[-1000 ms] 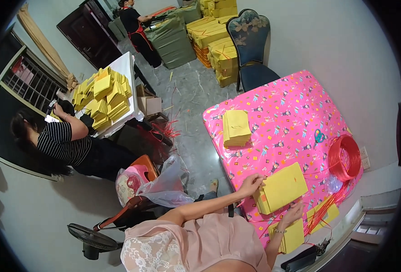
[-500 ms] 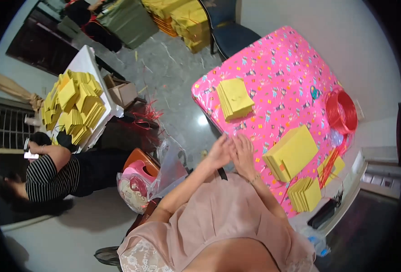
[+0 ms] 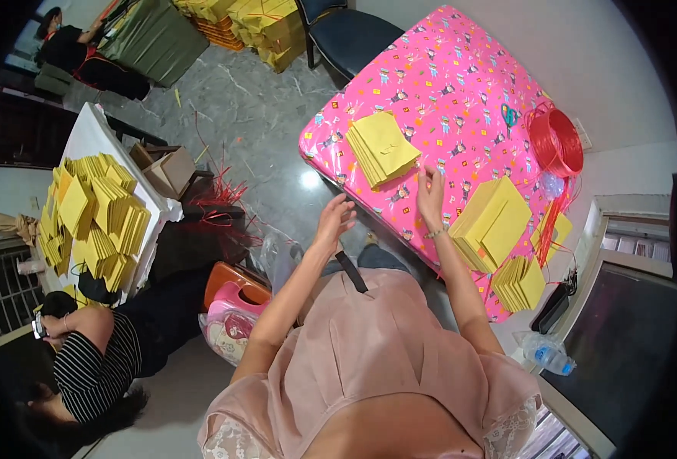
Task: Folding and sorting yellow joss paper bundles on a table for packaging.
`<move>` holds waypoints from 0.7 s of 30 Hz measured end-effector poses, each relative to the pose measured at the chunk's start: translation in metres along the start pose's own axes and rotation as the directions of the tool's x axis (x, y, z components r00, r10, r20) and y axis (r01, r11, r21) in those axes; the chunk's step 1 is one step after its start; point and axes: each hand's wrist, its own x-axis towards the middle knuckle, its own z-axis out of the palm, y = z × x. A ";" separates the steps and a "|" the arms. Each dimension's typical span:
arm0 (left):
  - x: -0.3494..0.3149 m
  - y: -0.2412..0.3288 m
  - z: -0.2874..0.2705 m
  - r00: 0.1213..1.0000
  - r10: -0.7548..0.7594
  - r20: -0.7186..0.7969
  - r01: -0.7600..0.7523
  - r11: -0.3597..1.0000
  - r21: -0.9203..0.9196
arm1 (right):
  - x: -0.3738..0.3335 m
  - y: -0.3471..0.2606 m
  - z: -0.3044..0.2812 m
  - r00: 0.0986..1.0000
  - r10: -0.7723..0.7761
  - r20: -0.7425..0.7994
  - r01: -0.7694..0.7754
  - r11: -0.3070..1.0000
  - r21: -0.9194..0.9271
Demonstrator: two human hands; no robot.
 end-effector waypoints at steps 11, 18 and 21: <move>0.102 0.010 0.060 0.997 -0.031 -0.068 0.051 0.951 0.306 | 0.086 0.045 0.028 0.904 0.306 0.299 -0.368 0.912 0.180; 0.122 0.000 0.062 0.998 0.061 0.014 -0.062 0.963 0.263 | 0.066 0.041 0.036 0.808 0.299 0.508 -0.480 0.835 0.271; 0.123 -0.005 0.061 0.998 0.066 0.022 -0.069 0.963 0.259 | 0.059 0.046 0.037 0.786 0.270 0.556 -0.478 0.836 0.269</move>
